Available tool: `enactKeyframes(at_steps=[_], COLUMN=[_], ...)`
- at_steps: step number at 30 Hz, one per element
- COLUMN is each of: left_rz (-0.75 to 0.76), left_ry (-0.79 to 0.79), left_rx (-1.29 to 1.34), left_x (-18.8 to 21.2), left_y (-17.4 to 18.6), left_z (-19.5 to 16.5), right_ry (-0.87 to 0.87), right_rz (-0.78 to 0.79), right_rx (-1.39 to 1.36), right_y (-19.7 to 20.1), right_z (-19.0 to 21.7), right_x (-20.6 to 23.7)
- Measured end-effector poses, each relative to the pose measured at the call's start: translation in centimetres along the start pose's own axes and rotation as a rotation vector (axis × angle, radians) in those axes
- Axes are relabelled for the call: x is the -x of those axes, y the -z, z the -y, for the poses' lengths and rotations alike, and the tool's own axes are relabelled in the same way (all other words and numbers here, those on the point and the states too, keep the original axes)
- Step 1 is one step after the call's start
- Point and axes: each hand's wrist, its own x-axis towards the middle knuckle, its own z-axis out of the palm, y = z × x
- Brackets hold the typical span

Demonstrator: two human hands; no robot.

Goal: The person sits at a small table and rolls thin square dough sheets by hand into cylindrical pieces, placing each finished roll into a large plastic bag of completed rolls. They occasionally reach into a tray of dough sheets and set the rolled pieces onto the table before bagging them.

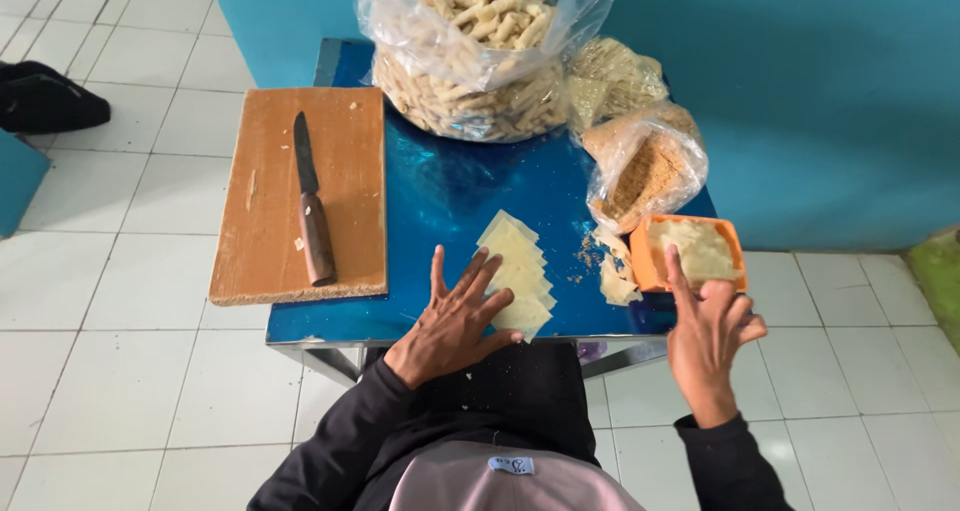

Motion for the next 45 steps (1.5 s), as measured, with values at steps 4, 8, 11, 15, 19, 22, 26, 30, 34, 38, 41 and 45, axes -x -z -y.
enactKeyframes(at_steps=[4, 8, 11, 15, 19, 22, 26, 30, 34, 38, 41, 45], left_rz=[0.007, 0.001, 0.002, 0.01, 0.009, 0.004, -0.031, -0.038, -0.027, -0.119, -0.196, -0.253], left_ry=[0.014, 0.024, 0.018, 0.025, 0.015, 0.02, -0.003, -0.001, 0.086, 0.156, 0.187, 0.181], left_rx=[-0.039, -0.043, -0.051, -0.069, -0.058, -0.076, -0.09, -0.094, -0.091, -0.092, -0.101, -0.099], left_x=[0.3, 0.7, 0.7, 0.6, 0.6, 0.7, 0.9, 0.7, 0.6, 0.2, -0.1, -0.1], left_y=[-0.1, -0.1, -0.1, 0.0, 0.1, -0.1, -0.2, 0.2, 0.3, -0.4, -1.2, -1.6], left_z=[0.0, 0.0, 0.1, 0.0, 0.1, 0.0, -0.3, -0.7, -1.5, -2.2, -2.6, -2.7], right_ry=[-0.093, -0.13, -0.133, -0.112, 0.05, 0.159, 0.414, 0.374, 0.32, 0.42, 0.315, 0.133], right_rz=[0.081, 0.169, 0.212, 0.091, 0.025, 0.261, 0.249, 0.224, 0.085, 0.108, 0.229, 0.531], right_rx=[-0.079, -0.184, -0.287, -0.228, 0.099, 0.439, 0.592, 0.259, -0.211, -0.212, -0.042, -0.018], right_y=[-1.1, -1.2, -0.9, -0.1, -0.5, 0.1, 2.9, 6.6, 5.7, -0.7, -4.4, -5.5], right_z=[0.2, 0.6, 0.9, 0.1, -0.3, -0.1, 0.3, -0.3, -1.9, 0.9, 3.2, 4.3], right_x=[1.8, 3.9, 5.2, 4.7, 2.1, 1.8, 2.6, 0.6, -8.0, -15.9, -19.0, -20.5])
